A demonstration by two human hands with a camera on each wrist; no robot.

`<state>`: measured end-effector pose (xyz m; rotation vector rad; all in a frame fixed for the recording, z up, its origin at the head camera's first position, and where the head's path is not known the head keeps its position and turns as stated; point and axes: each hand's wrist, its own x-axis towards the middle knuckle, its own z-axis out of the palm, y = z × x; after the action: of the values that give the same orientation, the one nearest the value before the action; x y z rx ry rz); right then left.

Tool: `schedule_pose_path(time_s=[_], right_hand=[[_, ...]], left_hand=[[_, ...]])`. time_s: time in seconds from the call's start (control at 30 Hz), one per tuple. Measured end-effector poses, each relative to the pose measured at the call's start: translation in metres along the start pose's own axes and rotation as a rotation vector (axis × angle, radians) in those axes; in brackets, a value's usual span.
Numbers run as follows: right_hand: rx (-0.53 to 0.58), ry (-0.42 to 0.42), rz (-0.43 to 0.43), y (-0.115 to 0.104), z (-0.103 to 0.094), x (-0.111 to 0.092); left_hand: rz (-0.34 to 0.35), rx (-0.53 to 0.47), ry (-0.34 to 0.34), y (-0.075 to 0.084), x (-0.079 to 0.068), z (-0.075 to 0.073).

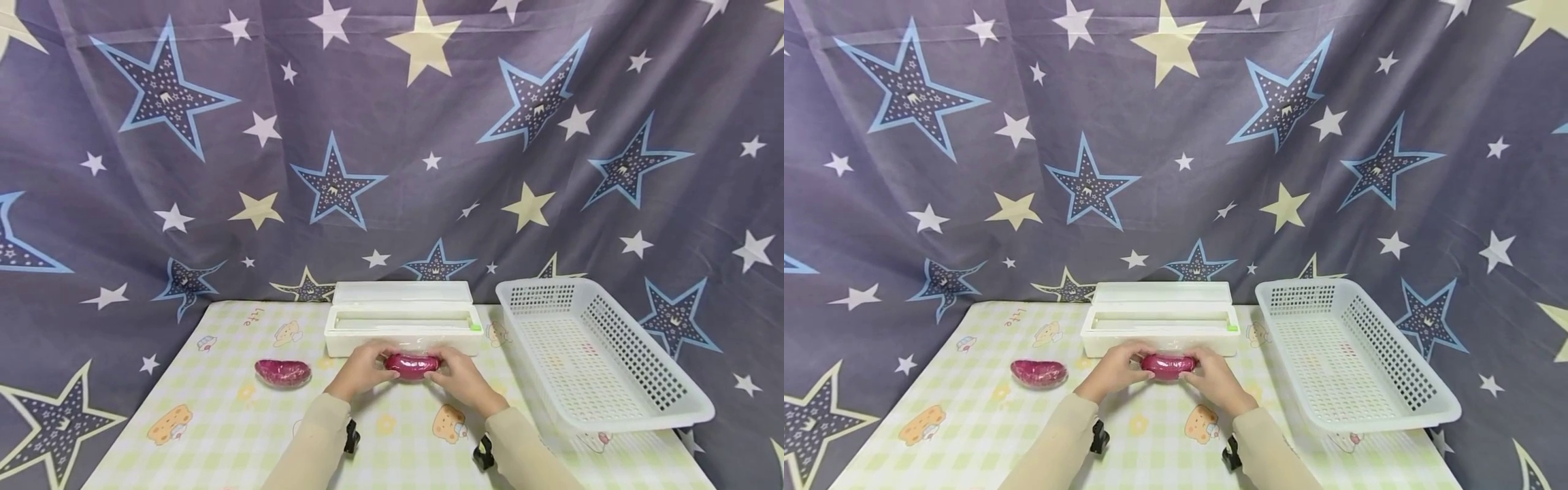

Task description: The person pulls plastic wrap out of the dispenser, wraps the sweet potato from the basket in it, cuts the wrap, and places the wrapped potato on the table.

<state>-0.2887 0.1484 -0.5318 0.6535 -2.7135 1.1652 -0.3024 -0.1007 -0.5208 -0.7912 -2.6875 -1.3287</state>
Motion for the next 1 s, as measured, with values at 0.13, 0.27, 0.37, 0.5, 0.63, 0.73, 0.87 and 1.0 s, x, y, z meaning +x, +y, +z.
schedule_pose_path(time_s=[0.13, 0.27, 0.37, 0.5, 0.63, 0.73, 0.87, 1.0], right_hand=[[0.024, -0.028, -0.005, 0.000, -0.001, -0.001], [0.048, -0.057, -0.013, 0.000, -0.004, -0.004], [0.071, -0.077, -0.022, -0.001, -0.007, -0.006], [0.076, -0.094, -0.037, 0.000, -0.009, -0.007], [0.092, -0.113, -0.033, 0.002, -0.010, -0.007], [0.109, -0.133, -0.023, 0.003, -0.011, -0.008], [0.114, -0.145, -0.020, 0.002, -0.014, -0.009], [0.112, -0.153, -0.038, 0.000, -0.018, -0.008]], left_hand=[[-0.022, -0.002, -0.006, -0.001, -0.002, 0.001], [-0.037, -0.013, -0.014, -0.001, -0.006, 0.002], [-0.049, -0.016, -0.009, 0.000, -0.008, 0.003], [-0.052, -0.011, 0.000, 0.001, -0.010, 0.003], [-0.051, 0.014, 0.003, 0.003, -0.012, 0.004], [-0.052, 0.031, 0.000, 0.004, -0.013, 0.005], [-0.054, 0.033, -0.007, 0.005, -0.014, 0.006], [-0.062, 0.021, -0.007, 0.005, -0.016, 0.007]])
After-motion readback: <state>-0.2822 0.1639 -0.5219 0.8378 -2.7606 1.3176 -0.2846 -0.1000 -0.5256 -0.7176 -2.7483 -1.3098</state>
